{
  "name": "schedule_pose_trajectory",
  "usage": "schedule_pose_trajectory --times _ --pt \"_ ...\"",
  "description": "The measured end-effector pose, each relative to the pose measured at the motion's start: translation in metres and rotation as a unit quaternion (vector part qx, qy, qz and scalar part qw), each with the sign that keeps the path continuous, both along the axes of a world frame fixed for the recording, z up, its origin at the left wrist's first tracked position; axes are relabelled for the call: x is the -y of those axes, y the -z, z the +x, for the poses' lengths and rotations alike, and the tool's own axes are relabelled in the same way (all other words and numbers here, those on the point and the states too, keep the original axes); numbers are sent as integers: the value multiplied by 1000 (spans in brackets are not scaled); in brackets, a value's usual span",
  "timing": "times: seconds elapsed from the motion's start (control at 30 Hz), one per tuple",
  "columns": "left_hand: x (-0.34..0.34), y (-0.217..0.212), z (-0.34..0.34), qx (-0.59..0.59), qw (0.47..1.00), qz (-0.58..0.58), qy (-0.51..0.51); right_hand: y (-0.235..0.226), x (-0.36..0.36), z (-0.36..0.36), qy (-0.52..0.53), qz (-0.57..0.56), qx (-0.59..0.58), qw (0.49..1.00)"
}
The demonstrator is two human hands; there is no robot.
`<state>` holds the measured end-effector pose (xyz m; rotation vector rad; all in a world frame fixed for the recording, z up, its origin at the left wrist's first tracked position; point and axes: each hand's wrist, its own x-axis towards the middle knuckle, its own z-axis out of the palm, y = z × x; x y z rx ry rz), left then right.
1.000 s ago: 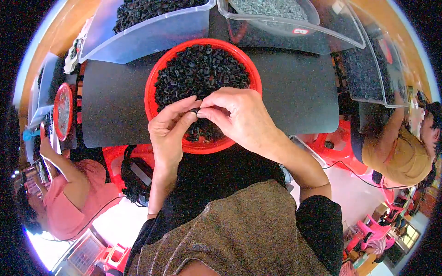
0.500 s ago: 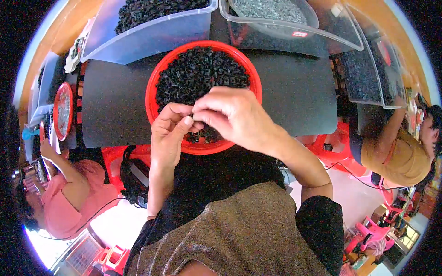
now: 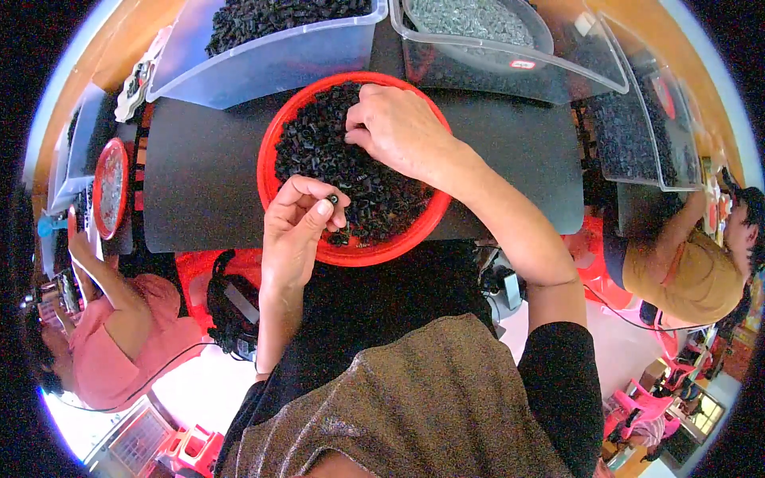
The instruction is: The person assembles small black plastic components by hand, transfers plastic parts from a storage container into a red tray, and resumes assembling the components by hand.
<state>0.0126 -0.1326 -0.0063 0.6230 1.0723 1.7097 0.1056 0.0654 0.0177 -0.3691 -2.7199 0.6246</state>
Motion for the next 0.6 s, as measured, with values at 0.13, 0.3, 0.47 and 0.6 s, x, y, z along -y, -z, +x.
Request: schedule_pose_trajectory --times 0.13,0.3,0.47,0.6 --pt "-1 1 -1 8 1000 -7 -1 0 -5 0 -7 -64 -9 998" --pt "-2 0 -1 4 1000 -2 -1 2 -7 5 6 -86 -13 996" --pt "-3 -1 0 0 1000 -3 -2 7 -3 -3 -21 -19 -11 1000" --pt "-2 -1 0 2 1000 0 -3 7 -2 -7 -27 -21 -4 999"
